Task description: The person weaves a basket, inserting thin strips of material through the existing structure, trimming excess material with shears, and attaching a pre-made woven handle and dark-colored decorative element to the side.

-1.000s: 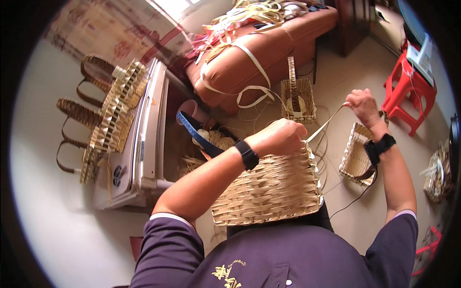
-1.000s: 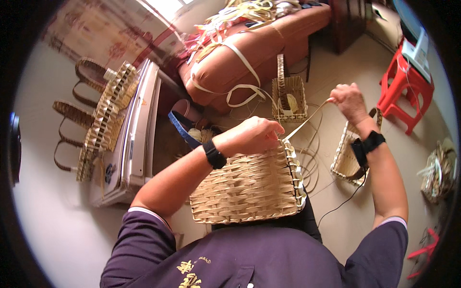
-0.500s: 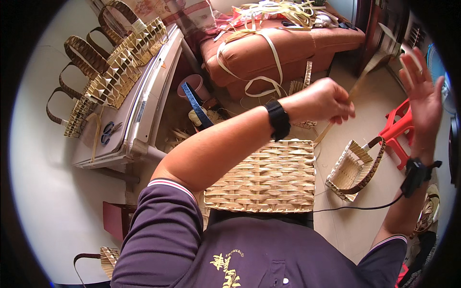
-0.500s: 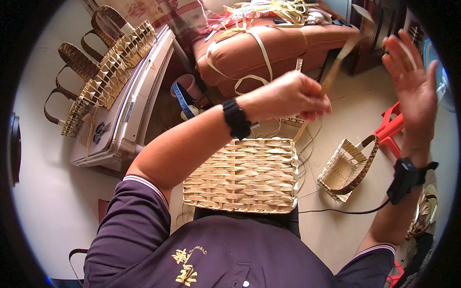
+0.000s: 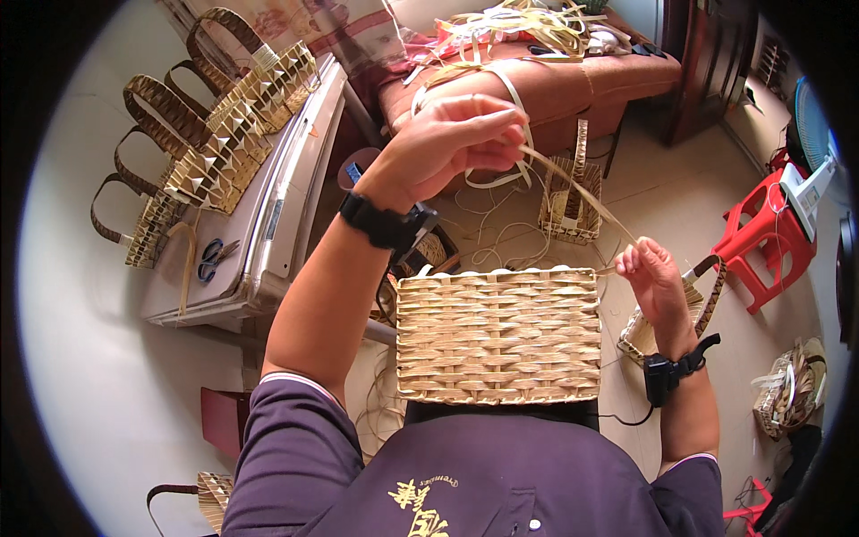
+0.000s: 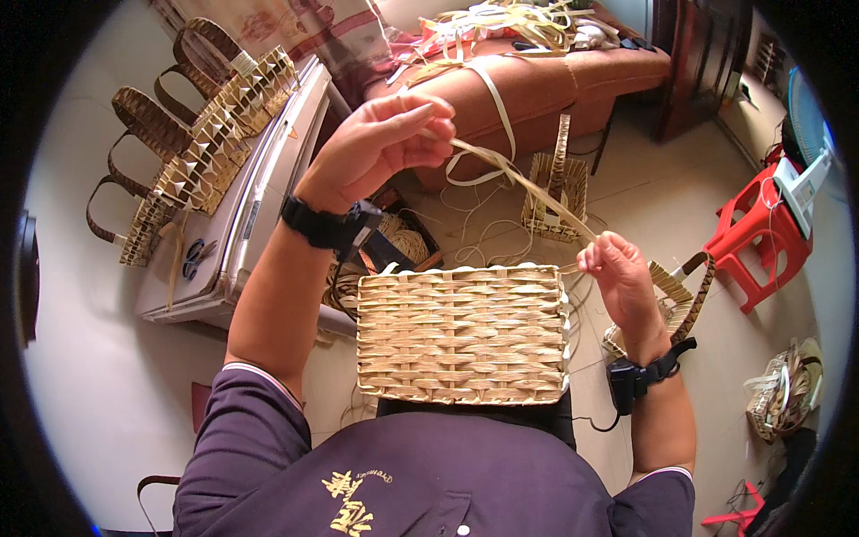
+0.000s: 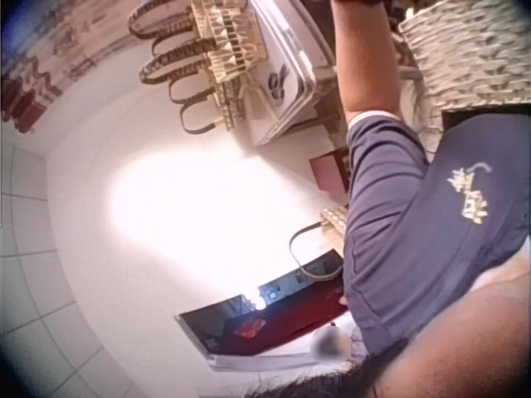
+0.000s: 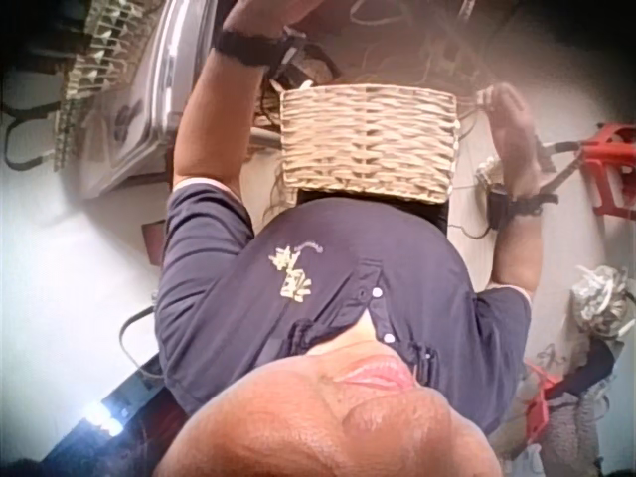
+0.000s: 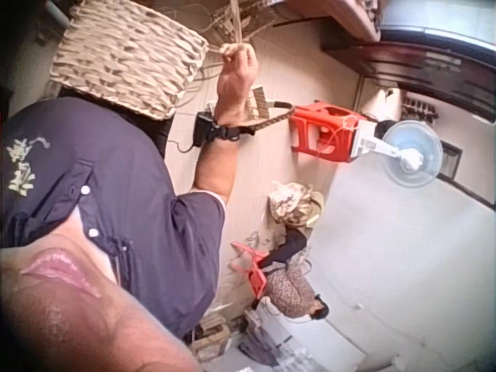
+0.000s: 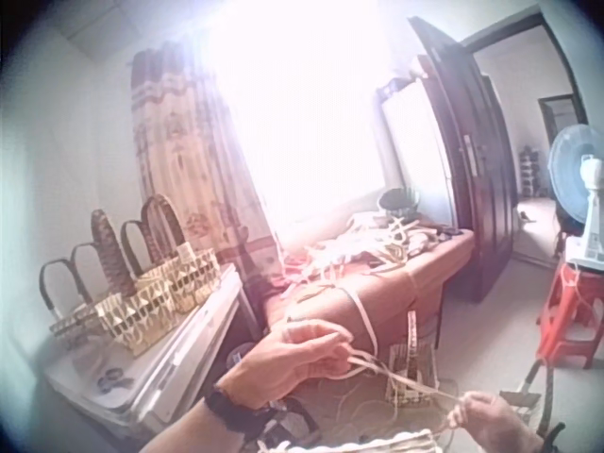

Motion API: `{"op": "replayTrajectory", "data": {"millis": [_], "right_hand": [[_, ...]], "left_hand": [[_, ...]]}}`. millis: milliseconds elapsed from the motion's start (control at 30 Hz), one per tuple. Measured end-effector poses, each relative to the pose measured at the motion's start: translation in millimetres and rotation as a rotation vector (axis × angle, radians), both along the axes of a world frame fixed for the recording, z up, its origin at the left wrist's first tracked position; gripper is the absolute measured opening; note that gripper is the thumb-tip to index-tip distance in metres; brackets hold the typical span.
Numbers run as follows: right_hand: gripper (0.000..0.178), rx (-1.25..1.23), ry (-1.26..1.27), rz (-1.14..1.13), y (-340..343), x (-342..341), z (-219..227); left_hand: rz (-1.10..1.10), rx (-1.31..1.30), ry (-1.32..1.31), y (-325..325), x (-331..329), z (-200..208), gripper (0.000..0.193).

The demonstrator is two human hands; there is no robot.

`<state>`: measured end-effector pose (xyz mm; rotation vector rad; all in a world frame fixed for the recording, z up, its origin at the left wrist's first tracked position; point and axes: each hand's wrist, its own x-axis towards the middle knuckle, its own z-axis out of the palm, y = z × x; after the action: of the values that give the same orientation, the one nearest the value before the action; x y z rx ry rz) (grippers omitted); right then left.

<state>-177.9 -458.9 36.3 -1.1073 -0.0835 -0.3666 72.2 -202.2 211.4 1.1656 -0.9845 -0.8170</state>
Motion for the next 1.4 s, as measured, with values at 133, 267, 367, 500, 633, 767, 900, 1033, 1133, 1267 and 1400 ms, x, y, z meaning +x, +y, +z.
{"op": "replayTrajectory", "data": {"millis": [133, 267, 367, 500, 633, 767, 900, 1033, 1133, 1267, 1400], "right_hand": [[0.027, 0.289, -0.006, 0.027, 5.7, -13.6, -6.6], [0.019, 0.365, -0.032, 0.018, 7.3, -19.5, -13.0], [0.016, 0.328, -0.011, -0.045, 10.7, -22.7, -15.5], [0.015, 0.314, -0.010, -0.096, 21.1, -19.6, -11.6], [0.016, 0.375, -0.024, -0.122, 27.0, -19.1, -10.4], [0.014, 0.400, -0.016, -0.127, 30.4, -21.3, -13.6], [0.012, 0.434, -0.010, -0.137, 38.7, -21.0, -12.9], [0.010, 0.453, 0.009, -0.148, 44.7, -24.8, -11.3], [0.008, 0.469, 0.002, -0.150, 49.6, -26.1, -11.5], [0.007, 0.489, 0.030, -0.152, 54.2, -28.5, -12.7], [0.007, 0.508, 0.049, -0.140, 59.3, -28.7, -15.0]], "left_hand": [[-0.062, 0.153, 0.147, 20.1, 14.6, -35.6, 0.024], [0.018, 0.280, 0.185, 23.7, 14.6, -61.1, 0.023], [0.075, 0.501, -0.627, 13.7, 8.0, -73.4, 0.032], [0.119, 0.468, -1.306, 8.7, 0.0, -102.9, 0.021], [0.142, 0.577, -1.516, 1.3, 6.3, -103.6, 0.013], [0.183, 0.625, -1.672, -9.2, 6.7, -102.2, 0.012], [0.260, 0.609, -1.629, -21.9, 12.4, -116.8, 0.013], [0.045, 0.731, -0.793, -46.4, -3.3, -113.6, 0.015], [-0.161, 0.851, 0.006, -63.7, -21.8, -116.6, 0.012], [-0.260, 0.920, 0.181, -69.6, -26.1, -131.5, 0.011], [-0.345, 0.966, 0.207, -70.9, -27.8, -137.7, 0.015]]}}
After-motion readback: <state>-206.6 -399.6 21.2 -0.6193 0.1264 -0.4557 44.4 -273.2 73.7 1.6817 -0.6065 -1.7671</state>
